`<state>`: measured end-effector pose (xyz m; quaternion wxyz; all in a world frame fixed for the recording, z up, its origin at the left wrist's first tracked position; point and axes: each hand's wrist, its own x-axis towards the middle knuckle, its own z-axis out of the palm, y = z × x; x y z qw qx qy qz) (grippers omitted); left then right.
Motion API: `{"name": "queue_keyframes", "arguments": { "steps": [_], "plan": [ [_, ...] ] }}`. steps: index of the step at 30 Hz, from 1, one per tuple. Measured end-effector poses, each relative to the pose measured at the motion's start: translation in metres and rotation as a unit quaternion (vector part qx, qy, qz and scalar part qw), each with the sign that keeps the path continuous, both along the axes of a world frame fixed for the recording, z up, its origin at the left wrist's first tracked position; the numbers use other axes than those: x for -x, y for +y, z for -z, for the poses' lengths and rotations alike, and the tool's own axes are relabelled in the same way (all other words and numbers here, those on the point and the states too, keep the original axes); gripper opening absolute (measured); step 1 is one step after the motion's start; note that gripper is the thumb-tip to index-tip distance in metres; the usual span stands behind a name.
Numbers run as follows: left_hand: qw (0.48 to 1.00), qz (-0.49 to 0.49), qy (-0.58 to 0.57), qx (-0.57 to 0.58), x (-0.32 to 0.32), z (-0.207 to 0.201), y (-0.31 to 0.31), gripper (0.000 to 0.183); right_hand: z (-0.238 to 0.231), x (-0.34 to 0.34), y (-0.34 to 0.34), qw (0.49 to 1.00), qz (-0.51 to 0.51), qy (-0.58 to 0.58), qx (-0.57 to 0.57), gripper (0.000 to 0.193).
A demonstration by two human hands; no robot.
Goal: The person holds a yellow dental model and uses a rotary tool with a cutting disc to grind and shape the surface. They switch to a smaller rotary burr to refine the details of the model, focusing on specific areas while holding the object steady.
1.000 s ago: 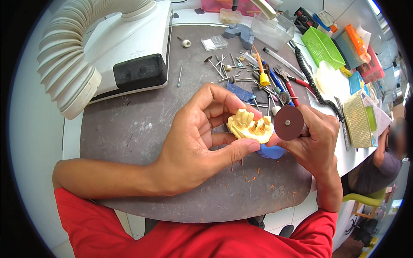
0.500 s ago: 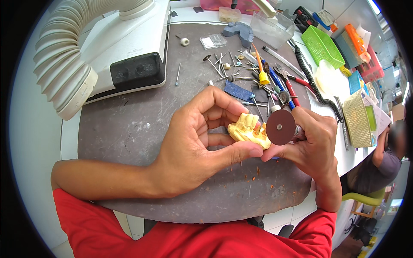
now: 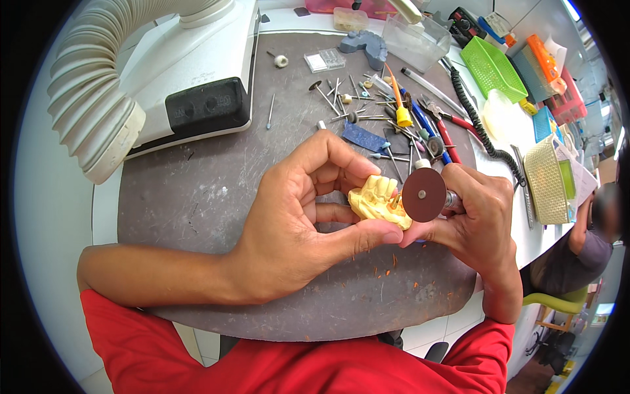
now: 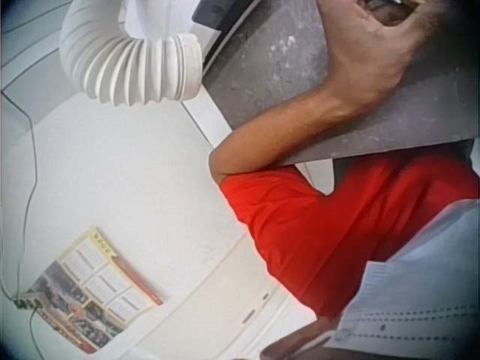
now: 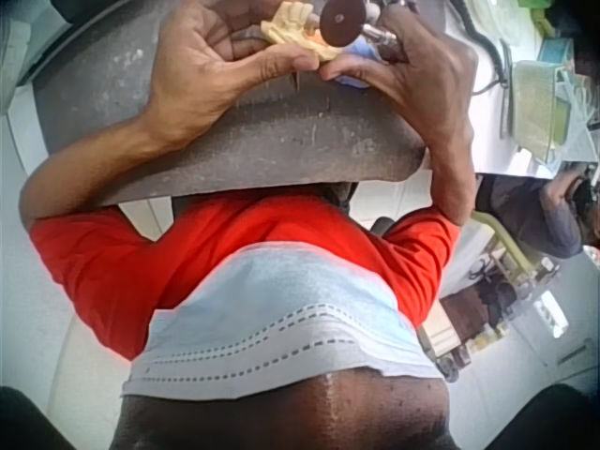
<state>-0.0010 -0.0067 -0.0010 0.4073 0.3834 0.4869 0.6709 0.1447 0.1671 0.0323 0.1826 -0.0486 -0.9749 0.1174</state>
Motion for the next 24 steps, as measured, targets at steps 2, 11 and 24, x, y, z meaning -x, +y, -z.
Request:
{"name": "queue_keyframes", "arguments": {
  "steps": [2, 11, 24],
  "plan": [
    [1.000, -0.002, 0.001, 0.000, -0.0001, -0.0001, -0.0002, 0.047, -0.0011, 0.0005, -0.0010, 1.000, -0.001, -0.003, -0.001, 0.063],
    [1.000, -0.007, 0.002, 0.008, -0.0005, -0.0004, -0.0001, 0.047, -0.0002, 0.0017, -0.0007, 1.000, -0.008, -0.003, -0.004, 0.062],
    [1.000, -0.013, 0.004, 0.015, 0.0002, 0.0002, -0.0004, 0.047, 0.0023, 0.0026, -0.0005, 1.000, -0.010, -0.002, -0.006, 0.062]
  ]
}}
